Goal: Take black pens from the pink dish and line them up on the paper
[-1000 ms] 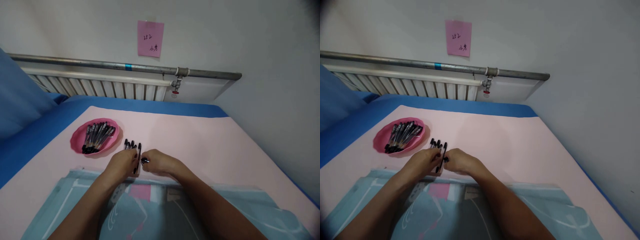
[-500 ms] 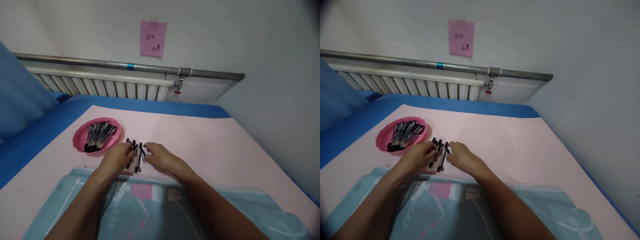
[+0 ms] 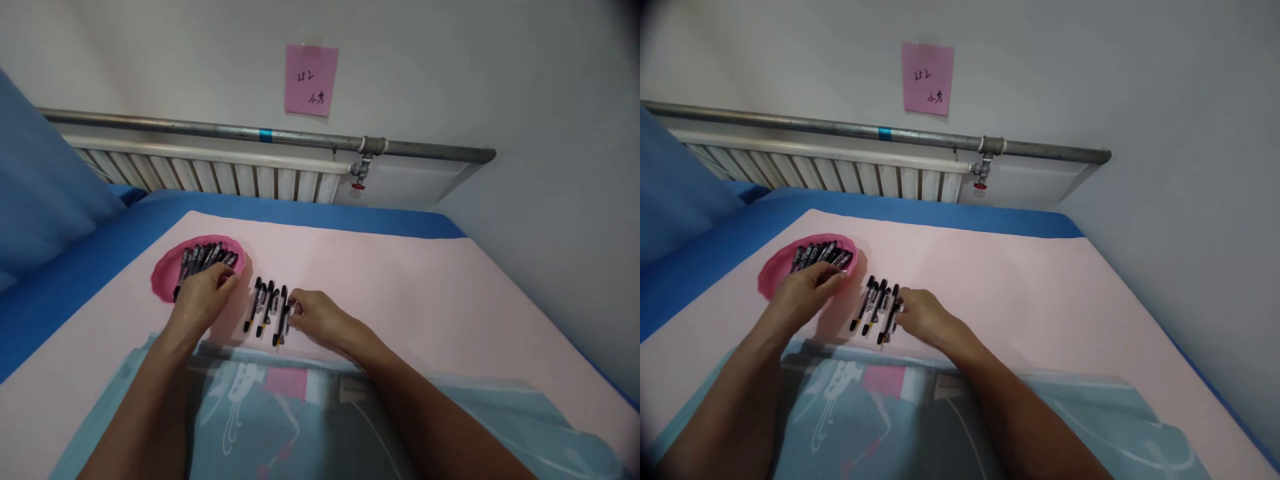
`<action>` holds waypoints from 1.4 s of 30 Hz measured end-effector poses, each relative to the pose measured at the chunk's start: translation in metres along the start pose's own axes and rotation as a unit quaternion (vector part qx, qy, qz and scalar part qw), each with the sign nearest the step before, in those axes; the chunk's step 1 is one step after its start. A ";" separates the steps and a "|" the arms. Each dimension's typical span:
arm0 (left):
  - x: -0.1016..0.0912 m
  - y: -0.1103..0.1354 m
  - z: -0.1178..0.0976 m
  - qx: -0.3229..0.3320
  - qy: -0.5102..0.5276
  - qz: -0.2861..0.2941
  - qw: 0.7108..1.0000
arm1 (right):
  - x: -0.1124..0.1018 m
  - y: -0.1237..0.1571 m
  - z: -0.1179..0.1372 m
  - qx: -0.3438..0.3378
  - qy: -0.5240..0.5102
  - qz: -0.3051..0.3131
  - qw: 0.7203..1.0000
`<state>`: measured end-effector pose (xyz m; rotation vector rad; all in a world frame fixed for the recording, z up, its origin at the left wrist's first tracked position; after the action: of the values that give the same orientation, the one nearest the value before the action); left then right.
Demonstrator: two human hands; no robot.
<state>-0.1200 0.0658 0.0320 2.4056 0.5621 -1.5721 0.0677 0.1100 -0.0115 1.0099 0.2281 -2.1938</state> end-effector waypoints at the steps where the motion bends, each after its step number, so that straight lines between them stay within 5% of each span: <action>1: -0.001 -0.001 0.003 -0.011 0.001 0.000 1.000 | 0.000 0.000 0.000 0.000 -0.001 -0.004 1.000; 10: -0.002 -0.005 0.013 -0.020 0.029 -0.014 0.999 | 0.002 -0.002 -0.005 0.007 -0.024 -0.018 1.000; 16: -0.027 -0.015 0.060 -0.095 0.020 -0.120 0.988 | -0.005 -0.009 -0.023 0.029 -0.041 -0.059 0.997; 19: -0.028 -0.020 0.076 -0.129 -0.041 -0.127 0.983 | -0.010 -0.014 -0.032 0.042 -0.039 -0.076 0.995; 27: -0.010 -0.036 0.065 -0.103 -0.098 -0.110 0.984 | -0.012 -0.015 -0.033 0.030 -0.028 -0.084 0.996; 37: -0.007 -0.038 0.067 -0.113 -0.086 -0.080 0.987 | -0.014 -0.014 -0.028 0.009 -0.002 -0.102 0.995; 42: -0.015 -0.031 0.053 -0.085 -0.057 -0.120 0.987 | -0.016 -0.015 -0.027 0.004 -0.001 -0.107 0.994</action>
<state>-0.1830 0.0708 0.0249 2.1726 0.9511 -1.6641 0.0813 0.1405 -0.0201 1.0285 0.3412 -2.3885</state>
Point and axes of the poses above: each hand's wrist, its own y-axis away from the middle knuckle, its own x-axis out of the palm, z = x × y, the point moved 6 cm from there along -y, towards the middle knuckle, and after that the axes turned 1 degree about -z, right-handed, at the moved point
